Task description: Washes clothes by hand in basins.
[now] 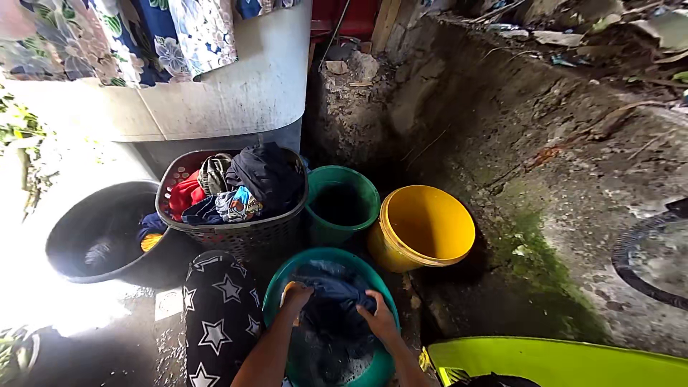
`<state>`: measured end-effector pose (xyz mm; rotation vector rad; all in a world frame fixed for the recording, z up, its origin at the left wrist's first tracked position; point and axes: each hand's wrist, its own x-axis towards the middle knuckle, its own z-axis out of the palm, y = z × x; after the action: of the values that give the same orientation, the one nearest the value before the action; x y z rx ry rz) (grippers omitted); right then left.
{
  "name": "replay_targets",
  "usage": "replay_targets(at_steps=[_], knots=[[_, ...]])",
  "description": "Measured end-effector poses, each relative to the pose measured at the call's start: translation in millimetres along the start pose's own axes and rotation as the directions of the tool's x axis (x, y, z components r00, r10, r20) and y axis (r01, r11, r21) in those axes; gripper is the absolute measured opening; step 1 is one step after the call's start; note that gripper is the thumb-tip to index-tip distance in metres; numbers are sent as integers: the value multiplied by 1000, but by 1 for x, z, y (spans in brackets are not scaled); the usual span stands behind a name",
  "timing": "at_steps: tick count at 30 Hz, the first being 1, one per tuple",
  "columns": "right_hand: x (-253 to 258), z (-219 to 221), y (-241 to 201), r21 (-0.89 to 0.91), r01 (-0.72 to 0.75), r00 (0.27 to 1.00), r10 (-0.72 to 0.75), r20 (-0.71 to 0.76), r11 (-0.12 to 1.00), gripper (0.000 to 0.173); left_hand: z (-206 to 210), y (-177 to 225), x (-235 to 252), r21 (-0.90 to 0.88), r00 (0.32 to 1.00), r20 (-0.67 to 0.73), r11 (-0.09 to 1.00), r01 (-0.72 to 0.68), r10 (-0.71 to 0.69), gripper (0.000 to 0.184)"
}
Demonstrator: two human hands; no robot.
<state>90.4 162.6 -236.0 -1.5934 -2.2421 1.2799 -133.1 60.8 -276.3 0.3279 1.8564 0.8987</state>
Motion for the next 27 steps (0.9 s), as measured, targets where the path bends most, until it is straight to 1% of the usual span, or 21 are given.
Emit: replay_targets(at_steps=[2,4,5,7,9,10,12,14,15,16,17,19,21,23,25,27], knots=[[5,4,33,-134,-118,982,136,132,984,60,3,-10,11,104,999,1,993,-47,47,44],[8,2,56,-279,-159,946,228,231,947,50,8,-9,14,280,995,43,955,-102,93,41],[10,-1,57,-346,-175,932,268,243,922,46,13,-8,13,387,992,68,914,-121,103,40],[14,-7,46,-449,-197,924,318,211,871,40,27,-12,8,545,990,117,828,-134,83,40],[27,-7,30,-538,-189,939,312,146,822,38,46,-27,5,657,983,174,737,-162,62,45],[38,-4,23,-556,-169,953,279,118,814,38,55,-37,2,697,974,219,688,-202,65,48],[64,8,13,-559,-64,982,152,113,826,37,70,-58,-4,734,943,325,610,-300,72,61],[94,26,9,-528,89,979,23,201,845,41,81,-83,1,759,921,389,555,-340,31,84],[107,35,8,-515,148,962,-3,272,845,45,86,-94,6,759,918,397,556,-338,16,93],[119,45,9,-512,188,939,0,345,838,49,88,-102,11,759,920,392,563,-326,4,94],[128,55,12,-515,203,915,26,403,833,53,90,-106,16,764,926,376,567,-307,-6,91],[135,69,28,-530,152,870,141,472,834,56,92,-110,25,761,943,333,594,-262,-10,81],[131,71,52,-529,43,855,243,458,848,57,96,-110,36,759,948,313,614,-215,-54,77],[118,67,77,-537,-54,868,306,391,842,61,99,-105,50,764,950,308,608,-217,-48,76],[92,74,101,-502,-134,906,310,286,854,66,98,-100,64,777,944,330,573,-262,-16,74],[66,96,127,-438,-165,959,248,138,884,69,95,-89,82,798,924,383,510,-323,-15,72]])
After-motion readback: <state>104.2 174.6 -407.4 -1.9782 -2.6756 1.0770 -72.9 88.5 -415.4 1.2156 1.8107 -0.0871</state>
